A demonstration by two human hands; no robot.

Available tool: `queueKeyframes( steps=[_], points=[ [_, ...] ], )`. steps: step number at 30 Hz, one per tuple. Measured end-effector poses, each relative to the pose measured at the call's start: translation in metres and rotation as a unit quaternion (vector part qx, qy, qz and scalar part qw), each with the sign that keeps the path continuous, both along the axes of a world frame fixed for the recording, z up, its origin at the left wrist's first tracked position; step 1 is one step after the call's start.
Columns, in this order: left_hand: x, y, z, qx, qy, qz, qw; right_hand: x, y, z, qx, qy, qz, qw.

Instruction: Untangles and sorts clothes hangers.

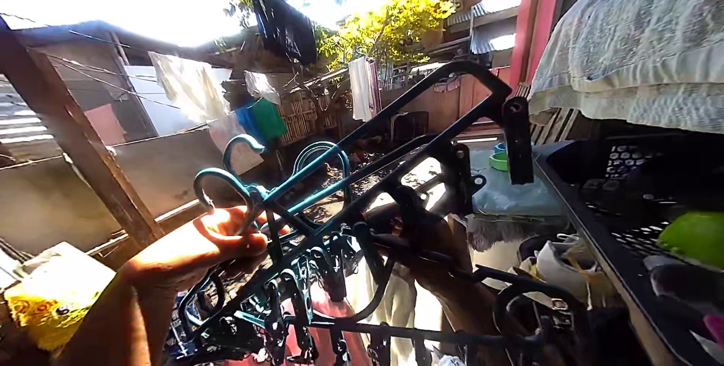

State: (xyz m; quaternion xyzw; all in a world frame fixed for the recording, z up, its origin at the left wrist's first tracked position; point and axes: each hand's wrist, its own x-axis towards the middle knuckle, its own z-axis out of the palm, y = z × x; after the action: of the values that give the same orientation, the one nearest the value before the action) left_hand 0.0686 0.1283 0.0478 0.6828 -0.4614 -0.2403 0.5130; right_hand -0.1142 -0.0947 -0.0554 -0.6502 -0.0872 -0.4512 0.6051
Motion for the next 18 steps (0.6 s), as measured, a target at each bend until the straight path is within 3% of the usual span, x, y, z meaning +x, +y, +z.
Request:
queueKeyframes(
  steps=[6,10,13,15,18],
  points=[
    [0.0,-0.002,-0.004,-0.005,0.006,-0.012,1.0,0.002,0.0,0.001,-0.019,0.001,-0.072,0.997],
    [0.001,-0.005,-0.01,-0.02,0.012,-0.019,1.0,0.002,0.0,-0.002,-0.021,-0.019,-0.067,0.997],
    [0.001,-0.008,-0.012,-0.022,0.008,-0.014,1.0,0.0,0.0,-0.002,0.009,0.024,-0.077,0.997],
    [0.001,-0.01,-0.013,-0.023,0.01,-0.01,1.0,-0.001,-0.003,-0.003,0.038,0.042,-0.057,0.997],
    [0.001,-0.011,-0.015,-0.039,0.005,-0.006,0.999,0.006,-0.003,-0.014,0.039,-0.045,0.038,0.998]
  ],
)
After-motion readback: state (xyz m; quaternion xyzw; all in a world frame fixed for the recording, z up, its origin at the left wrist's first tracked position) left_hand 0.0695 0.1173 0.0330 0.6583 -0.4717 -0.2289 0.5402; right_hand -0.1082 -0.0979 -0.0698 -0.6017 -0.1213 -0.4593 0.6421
